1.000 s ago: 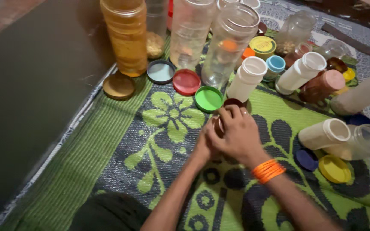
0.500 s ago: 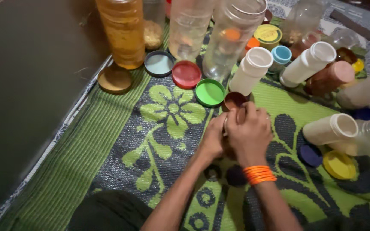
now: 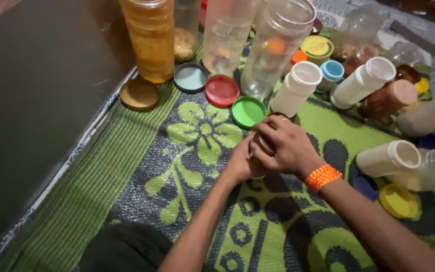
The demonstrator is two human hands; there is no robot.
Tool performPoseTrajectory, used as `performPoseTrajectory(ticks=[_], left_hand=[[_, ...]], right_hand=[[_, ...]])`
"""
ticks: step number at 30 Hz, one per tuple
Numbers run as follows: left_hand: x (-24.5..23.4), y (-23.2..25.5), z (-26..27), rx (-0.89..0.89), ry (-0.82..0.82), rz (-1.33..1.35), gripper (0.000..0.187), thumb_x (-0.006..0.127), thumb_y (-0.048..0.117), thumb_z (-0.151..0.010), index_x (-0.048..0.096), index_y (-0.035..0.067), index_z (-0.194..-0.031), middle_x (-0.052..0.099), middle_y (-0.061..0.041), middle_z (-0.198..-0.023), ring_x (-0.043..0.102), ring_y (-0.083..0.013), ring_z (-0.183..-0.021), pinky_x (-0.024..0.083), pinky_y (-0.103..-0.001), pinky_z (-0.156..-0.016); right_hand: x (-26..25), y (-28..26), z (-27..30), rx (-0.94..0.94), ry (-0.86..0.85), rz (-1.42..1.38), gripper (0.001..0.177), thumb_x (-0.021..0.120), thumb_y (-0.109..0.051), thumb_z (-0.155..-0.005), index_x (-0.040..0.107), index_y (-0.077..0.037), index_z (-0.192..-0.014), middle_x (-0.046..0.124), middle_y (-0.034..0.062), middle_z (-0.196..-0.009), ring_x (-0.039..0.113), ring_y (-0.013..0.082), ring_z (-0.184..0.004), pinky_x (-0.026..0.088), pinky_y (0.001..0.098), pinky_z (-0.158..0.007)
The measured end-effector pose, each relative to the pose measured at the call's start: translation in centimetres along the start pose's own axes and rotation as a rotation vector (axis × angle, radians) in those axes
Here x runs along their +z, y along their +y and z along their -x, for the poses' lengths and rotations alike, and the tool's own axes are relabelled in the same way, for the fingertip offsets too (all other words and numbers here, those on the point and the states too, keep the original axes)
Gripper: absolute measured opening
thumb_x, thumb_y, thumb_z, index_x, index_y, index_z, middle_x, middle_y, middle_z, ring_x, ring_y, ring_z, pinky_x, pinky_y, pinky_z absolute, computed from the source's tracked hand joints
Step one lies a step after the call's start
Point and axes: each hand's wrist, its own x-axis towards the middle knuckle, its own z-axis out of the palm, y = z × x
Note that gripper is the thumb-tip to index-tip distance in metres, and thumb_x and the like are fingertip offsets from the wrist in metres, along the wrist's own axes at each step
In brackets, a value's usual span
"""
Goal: The person sits on a floor mat with many open plastic jars, bottles and containers spread out. They pick up lids one at a time and screw them onto matching containers, pressing and twisting each lid to seal the jar before moving to the next one.
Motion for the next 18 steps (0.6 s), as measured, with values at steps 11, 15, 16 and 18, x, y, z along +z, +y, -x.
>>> performPoseTrajectory(ticks=[11, 15, 16, 18], left_hand=[[0.1, -1.7, 0.1, 0.022, 0.024, -0.392, 0.057, 0.085, 0.022, -0.070, 0.062, 0.007, -0.121, 0.072, -0.009, -0.113, 0.070, -0.0180, -0.104, 0.059, -0.035, -0.088], [-0.6, -2.3, 0.7, 0.074, 0.032, -0.136, 0.061, 0.083, 0.023, -0.074, 0.057, 0.007, -0.128, 0.070, -0.009, -0.119, 0.067, -0.0200, -0.109, 0.057, -0.036, -0.092], [-1.0, -2.3, 1.0, 0.144, 0.019, -0.137, 0.062, 0.084, 0.023, -0.074, 0.057, 0.006, -0.128, 0.068, -0.010, -0.120, 0.067, -0.0202, -0.109, 0.057, -0.036, -0.093], [-1.8, -2.0, 0.8, 0.080, 0.024, -0.177, 0.060, 0.082, 0.024, -0.076, 0.057, 0.005, -0.127, 0.070, -0.010, -0.118, 0.068, -0.0192, -0.107, 0.058, -0.036, -0.091]], right_hand=[[3.1, -4.7, -0.3, 0.659, 0.325, 0.179, 0.034, 0.077, -0.036, -0.079, 0.073, -0.009, -0.100, 0.069, 0.0143, -0.100, 0.065, 0.0376, -0.093, 0.054, 0.0484, -0.080], [3.5, -6.3, -1.3, 0.700, 0.399, 0.211, 0.037, 0.074, -0.036, -0.078, 0.074, -0.007, -0.102, 0.068, 0.0177, -0.100, 0.064, 0.0395, -0.094, 0.052, 0.0492, -0.083], [3.1, -6.4, -1.5, 0.564, 0.318, 0.161, 0.040, 0.074, -0.038, -0.078, 0.073, -0.007, -0.103, 0.067, 0.0183, -0.102, 0.064, 0.0392, -0.094, 0.053, 0.0481, -0.083], [1.4, -5.3, -2.0, 0.293, 0.167, 0.069, 0.047, 0.074, -0.043, -0.077, 0.070, -0.006, -0.106, 0.065, 0.0196, -0.106, 0.063, 0.0386, -0.094, 0.053, 0.0461, -0.083]])
